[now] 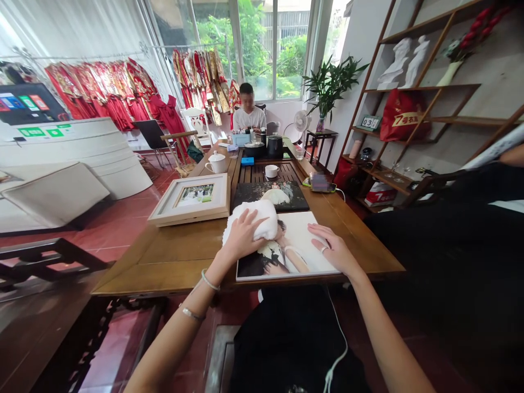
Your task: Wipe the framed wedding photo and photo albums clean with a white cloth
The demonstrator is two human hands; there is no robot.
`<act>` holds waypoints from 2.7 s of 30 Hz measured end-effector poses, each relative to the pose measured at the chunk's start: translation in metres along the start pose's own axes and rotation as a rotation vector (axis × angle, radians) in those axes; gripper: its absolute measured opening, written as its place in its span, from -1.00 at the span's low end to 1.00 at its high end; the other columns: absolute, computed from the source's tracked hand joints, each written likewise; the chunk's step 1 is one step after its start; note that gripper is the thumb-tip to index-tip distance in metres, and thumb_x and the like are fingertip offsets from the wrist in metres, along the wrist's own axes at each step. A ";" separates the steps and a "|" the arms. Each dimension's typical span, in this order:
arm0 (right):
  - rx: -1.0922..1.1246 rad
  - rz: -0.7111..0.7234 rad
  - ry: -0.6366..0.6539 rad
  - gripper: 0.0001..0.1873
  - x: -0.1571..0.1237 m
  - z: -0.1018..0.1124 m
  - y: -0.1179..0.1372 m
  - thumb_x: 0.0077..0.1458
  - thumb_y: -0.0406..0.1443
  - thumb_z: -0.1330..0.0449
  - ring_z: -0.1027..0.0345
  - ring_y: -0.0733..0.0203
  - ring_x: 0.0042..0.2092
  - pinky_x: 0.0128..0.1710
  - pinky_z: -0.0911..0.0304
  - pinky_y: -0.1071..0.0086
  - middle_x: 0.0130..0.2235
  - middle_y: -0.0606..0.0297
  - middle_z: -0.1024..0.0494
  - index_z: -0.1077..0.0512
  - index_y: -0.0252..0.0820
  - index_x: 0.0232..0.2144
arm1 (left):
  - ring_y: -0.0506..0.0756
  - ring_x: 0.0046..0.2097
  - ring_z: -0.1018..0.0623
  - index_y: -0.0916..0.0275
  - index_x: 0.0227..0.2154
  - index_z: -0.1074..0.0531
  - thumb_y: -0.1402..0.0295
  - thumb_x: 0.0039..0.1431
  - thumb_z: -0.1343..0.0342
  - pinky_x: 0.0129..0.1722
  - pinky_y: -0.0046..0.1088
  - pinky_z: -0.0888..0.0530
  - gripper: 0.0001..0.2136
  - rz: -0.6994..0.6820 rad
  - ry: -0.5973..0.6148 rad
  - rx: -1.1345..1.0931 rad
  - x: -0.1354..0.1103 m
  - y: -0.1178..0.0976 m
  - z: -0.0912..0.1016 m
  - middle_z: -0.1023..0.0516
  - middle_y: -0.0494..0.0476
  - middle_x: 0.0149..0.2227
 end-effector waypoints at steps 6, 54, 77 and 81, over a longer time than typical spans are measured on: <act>-0.002 -0.009 -0.023 -0.66 0.000 -0.002 -0.002 0.14 -0.18 -0.14 -0.26 0.01 0.19 0.25 -0.09 -0.04 0.09 0.16 -0.48 -0.50 -0.04 -0.04 | 0.41 0.32 -0.04 0.02 0.20 -0.24 0.34 0.02 -0.18 0.16 0.12 -0.19 -0.38 0.021 0.015 -0.024 -0.053 -0.035 0.007 -0.11 0.23 0.31; -0.043 -0.029 0.022 -0.64 0.001 -0.001 0.003 0.12 -0.24 -0.13 -0.23 0.01 0.21 0.25 -0.10 0.01 0.11 0.14 -0.45 -0.49 -0.08 -0.03 | 0.45 0.32 -0.02 0.04 0.28 -0.06 0.13 0.13 -0.11 0.16 0.16 -0.15 -0.34 -0.056 0.133 0.078 -0.016 -0.073 -0.005 -0.06 0.27 0.33; 0.062 -0.049 -0.019 -0.57 0.002 0.001 -0.002 0.00 -0.35 -0.06 -0.28 0.01 0.16 0.19 -0.15 0.07 0.09 0.14 -0.47 -0.51 -0.11 -0.07 | 0.45 0.34 0.07 0.18 0.28 -0.05 0.11 0.15 -0.04 0.17 0.29 -0.08 -0.34 -0.090 0.050 0.012 -0.023 -0.129 -0.019 -0.02 0.22 0.35; 0.088 -0.034 0.000 -0.57 0.001 0.003 0.000 -0.01 -0.36 -0.10 -0.30 0.04 0.15 0.20 -0.16 0.09 0.09 0.17 -0.48 -0.51 -0.08 -0.07 | 0.46 0.35 0.15 0.18 0.31 0.01 0.12 0.16 -0.02 0.19 0.32 -0.02 -0.32 -0.072 0.036 -0.008 -0.061 -0.153 -0.020 0.05 0.22 0.37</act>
Point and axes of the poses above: each hand's wrist, its own x-axis towards the middle knuckle, its own z-axis out of the back of the hand, y = z × x, the point moved 5 cm from there along x, towards the middle knuckle
